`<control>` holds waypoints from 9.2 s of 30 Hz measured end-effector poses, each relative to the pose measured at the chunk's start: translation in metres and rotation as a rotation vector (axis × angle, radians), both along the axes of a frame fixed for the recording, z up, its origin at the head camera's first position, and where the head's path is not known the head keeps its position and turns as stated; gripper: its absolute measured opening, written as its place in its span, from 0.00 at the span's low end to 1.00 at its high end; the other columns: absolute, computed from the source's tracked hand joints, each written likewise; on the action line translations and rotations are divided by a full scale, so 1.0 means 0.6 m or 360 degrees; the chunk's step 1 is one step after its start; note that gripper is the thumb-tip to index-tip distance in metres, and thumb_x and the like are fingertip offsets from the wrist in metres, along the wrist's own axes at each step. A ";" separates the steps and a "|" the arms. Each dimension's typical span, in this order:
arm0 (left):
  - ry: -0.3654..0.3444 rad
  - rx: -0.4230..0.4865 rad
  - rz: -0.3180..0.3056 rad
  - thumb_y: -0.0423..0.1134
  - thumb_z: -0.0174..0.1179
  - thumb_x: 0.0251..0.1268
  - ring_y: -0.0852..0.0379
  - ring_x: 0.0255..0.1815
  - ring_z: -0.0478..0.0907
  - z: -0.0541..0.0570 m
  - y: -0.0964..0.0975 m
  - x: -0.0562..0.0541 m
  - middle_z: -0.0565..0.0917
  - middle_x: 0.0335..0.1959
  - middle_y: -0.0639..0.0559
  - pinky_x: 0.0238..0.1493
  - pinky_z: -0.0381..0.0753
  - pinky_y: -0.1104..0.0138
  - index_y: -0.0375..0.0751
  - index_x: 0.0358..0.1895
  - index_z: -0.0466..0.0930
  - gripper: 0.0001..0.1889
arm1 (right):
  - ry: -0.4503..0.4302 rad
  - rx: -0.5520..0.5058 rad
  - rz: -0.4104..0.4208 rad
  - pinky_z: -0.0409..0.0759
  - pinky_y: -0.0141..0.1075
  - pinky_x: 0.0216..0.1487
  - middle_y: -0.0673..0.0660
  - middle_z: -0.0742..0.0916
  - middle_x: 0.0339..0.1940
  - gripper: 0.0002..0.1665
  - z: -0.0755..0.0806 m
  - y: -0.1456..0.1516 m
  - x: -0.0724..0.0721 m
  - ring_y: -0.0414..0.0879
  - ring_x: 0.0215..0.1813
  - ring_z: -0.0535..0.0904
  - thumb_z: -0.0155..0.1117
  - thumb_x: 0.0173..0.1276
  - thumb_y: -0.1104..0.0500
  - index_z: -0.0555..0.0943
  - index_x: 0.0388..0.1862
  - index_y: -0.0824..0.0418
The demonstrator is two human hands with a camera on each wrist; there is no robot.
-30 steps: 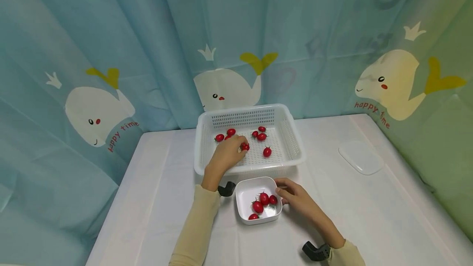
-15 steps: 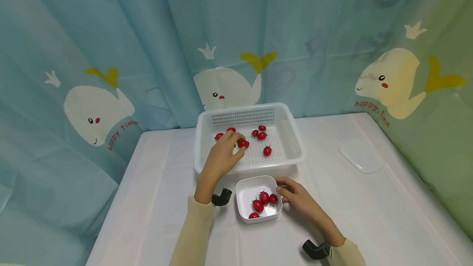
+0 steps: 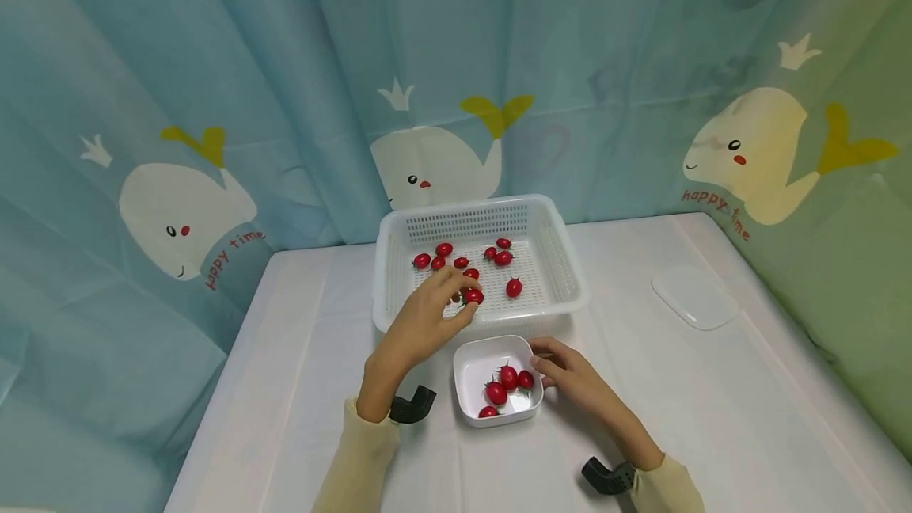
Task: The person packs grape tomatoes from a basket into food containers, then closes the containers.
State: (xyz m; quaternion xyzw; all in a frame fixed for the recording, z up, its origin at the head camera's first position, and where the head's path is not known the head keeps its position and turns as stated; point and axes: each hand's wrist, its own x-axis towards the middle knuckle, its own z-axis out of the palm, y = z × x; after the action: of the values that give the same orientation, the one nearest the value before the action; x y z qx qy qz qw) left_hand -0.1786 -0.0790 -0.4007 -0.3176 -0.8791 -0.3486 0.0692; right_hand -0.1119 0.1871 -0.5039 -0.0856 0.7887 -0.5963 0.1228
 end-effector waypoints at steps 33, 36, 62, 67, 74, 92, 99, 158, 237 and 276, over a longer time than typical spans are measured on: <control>-0.0648 -0.0167 -0.0658 0.42 0.67 0.72 0.68 0.46 0.80 -0.024 0.015 0.023 0.88 0.48 0.60 0.54 0.82 0.71 0.49 0.52 0.87 0.10 | -0.0014 -0.0024 0.0022 0.85 0.30 0.48 0.74 0.82 0.64 0.26 -0.006 0.006 -0.002 0.44 0.55 0.83 0.57 0.80 0.57 0.73 0.70 0.71; -0.0693 -0.0189 -0.0661 0.42 0.69 0.70 0.68 0.41 0.78 -0.028 0.020 0.023 0.87 0.42 0.61 0.48 0.80 0.73 0.50 0.47 0.88 0.06 | 0.0000 -0.0026 0.0028 0.85 0.31 0.48 0.74 0.82 0.63 0.26 -0.006 0.005 -0.003 0.40 0.53 0.82 0.56 0.80 0.58 0.73 0.69 0.72; -0.0672 -0.0445 -0.0734 0.38 0.70 0.69 0.72 0.32 0.77 -0.078 0.064 0.028 0.86 0.33 0.65 0.41 0.80 0.78 0.49 0.41 0.90 0.02 | 0.0053 -0.0035 0.0062 0.85 0.31 0.47 0.74 0.82 0.63 0.25 -0.005 0.007 -0.002 0.34 0.51 0.81 0.56 0.80 0.59 0.73 0.69 0.72; -0.0654 -0.0477 -0.0738 0.38 0.70 0.68 0.72 0.33 0.77 -0.083 0.068 0.027 0.86 0.34 0.64 0.42 0.79 0.79 0.46 0.41 0.91 0.03 | 0.0058 -0.0033 0.0065 0.85 0.31 0.47 0.75 0.82 0.63 0.25 -0.006 0.008 -0.003 0.34 0.51 0.81 0.56 0.80 0.59 0.73 0.69 0.72; -0.0626 -0.0505 -0.0712 0.37 0.72 0.66 0.72 0.33 0.74 -0.089 0.070 0.028 0.83 0.34 0.65 0.40 0.77 0.80 0.49 0.39 0.90 0.02 | 0.0065 -0.0028 0.0066 0.85 0.31 0.46 0.75 0.81 0.63 0.25 -0.008 0.008 -0.003 0.32 0.50 0.81 0.56 0.80 0.59 0.73 0.68 0.72; -0.0670 -0.0552 -0.0651 0.36 0.73 0.64 0.70 0.34 0.76 -0.083 0.069 0.031 0.86 0.36 0.61 0.42 0.79 0.79 0.45 0.42 0.90 0.05 | 0.0047 -0.0041 0.0063 0.85 0.32 0.46 0.75 0.83 0.61 0.25 -0.003 0.005 -0.001 0.33 0.50 0.81 0.56 0.80 0.60 0.73 0.69 0.73; -0.0624 -0.0520 -0.0605 0.38 0.67 0.71 0.69 0.34 0.75 -0.070 0.065 0.034 0.85 0.36 0.62 0.39 0.78 0.78 0.46 0.44 0.89 0.04 | 0.0019 -0.0017 0.0038 0.85 0.31 0.47 0.75 0.82 0.63 0.26 -0.006 0.007 -0.003 0.35 0.51 0.82 0.56 0.80 0.59 0.73 0.69 0.73; -0.0698 -0.0905 -0.0396 0.40 0.58 0.75 0.47 0.59 0.81 0.078 0.063 -0.231 0.84 0.60 0.44 0.62 0.82 0.57 0.37 0.61 0.83 0.18 | 0.0050 -0.0055 0.0063 0.86 0.31 0.46 0.76 0.82 0.62 0.26 -0.011 0.005 -0.003 0.45 0.54 0.82 0.56 0.79 0.60 0.73 0.68 0.75; -0.0267 -0.0558 -0.0382 0.34 0.61 0.73 0.52 0.56 0.81 0.035 0.077 -0.079 0.87 0.56 0.49 0.66 0.81 0.59 0.42 0.60 0.86 0.16 | 0.0043 -0.0029 0.0055 0.85 0.31 0.47 0.74 0.83 0.62 0.25 -0.019 0.006 -0.001 0.43 0.55 0.82 0.56 0.79 0.58 0.74 0.68 0.73; -0.0657 -0.0325 -0.0603 0.38 0.70 0.69 0.65 0.44 0.80 -0.006 0.008 0.018 0.88 0.48 0.59 0.53 0.82 0.71 0.46 0.53 0.87 0.12 | -0.0009 0.0001 -0.0021 0.86 0.31 0.48 0.74 0.82 0.66 0.27 -0.004 0.011 0.002 0.40 0.55 0.83 0.57 0.79 0.58 0.72 0.72 0.70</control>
State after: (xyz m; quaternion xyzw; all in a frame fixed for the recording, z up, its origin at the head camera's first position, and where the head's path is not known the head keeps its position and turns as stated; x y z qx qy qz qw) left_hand -0.1676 -0.0741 -0.4044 -0.4036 -0.8302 -0.3222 -0.2097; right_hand -0.1107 0.1938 -0.5064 -0.0787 0.7892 -0.5969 0.1211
